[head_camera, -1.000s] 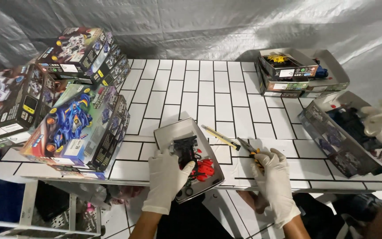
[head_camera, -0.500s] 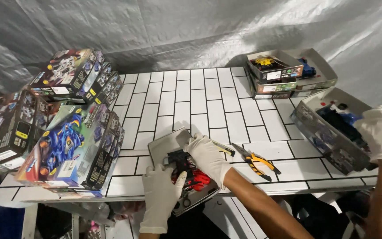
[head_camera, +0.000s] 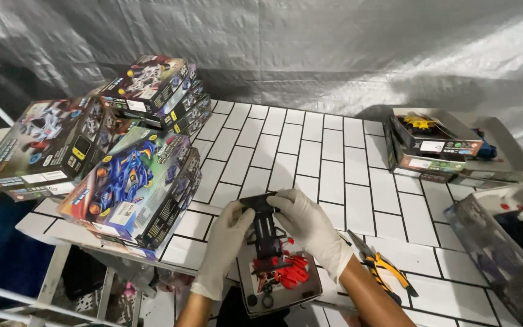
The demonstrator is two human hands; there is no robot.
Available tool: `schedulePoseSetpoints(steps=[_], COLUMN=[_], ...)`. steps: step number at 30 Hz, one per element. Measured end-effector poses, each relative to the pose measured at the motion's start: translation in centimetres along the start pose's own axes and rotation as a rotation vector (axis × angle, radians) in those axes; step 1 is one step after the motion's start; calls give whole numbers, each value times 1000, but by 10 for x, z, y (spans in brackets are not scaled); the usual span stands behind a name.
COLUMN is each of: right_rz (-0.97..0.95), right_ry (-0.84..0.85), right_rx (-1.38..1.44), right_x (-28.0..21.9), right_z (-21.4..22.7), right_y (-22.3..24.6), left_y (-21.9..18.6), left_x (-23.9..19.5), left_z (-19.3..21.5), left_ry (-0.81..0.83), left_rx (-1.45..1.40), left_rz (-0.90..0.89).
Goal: Unboxing and assembling a plastic toy car model kit using hand tools.
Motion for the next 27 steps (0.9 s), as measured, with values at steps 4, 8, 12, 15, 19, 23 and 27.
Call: schedulePoseSetpoints(steps=[4, 8, 12, 15, 19, 23, 27], right_rz=[-57, -159, -454, -632, -621, -543, -589], right_ry=[42, -211, -74, 17, 3, -126, -93], right_rx=[51, 514, 665, 803, 886, 889, 885], right_x=[0, -10, -12, -20, -18, -14, -21], right_z=[8, 37, 25, 0, -1, 20, 13], right_y=[9, 6, -3, -18, -24, -40, -53], left_y=[24, 34, 36, 48, 47, 60, 65], left_x=[26, 37, 38, 46, 44, 51, 49], left_z=[2, 4, -4, -7, -4, 25, 24], left_ry=[-51, -107, -86, -77, -102, -253, -206], left_rx=[-68, -44, -50, -50, -31, 22, -6], left_rz=[-23, -90, -111, -149, -111, -94, -114])
Point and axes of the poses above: each hand's wrist, its own x-axis towards the middle knuckle, its own z-axis out of the back of the hand, y = z × x, the point moved 9 cm from there along x, towards the middle knuckle
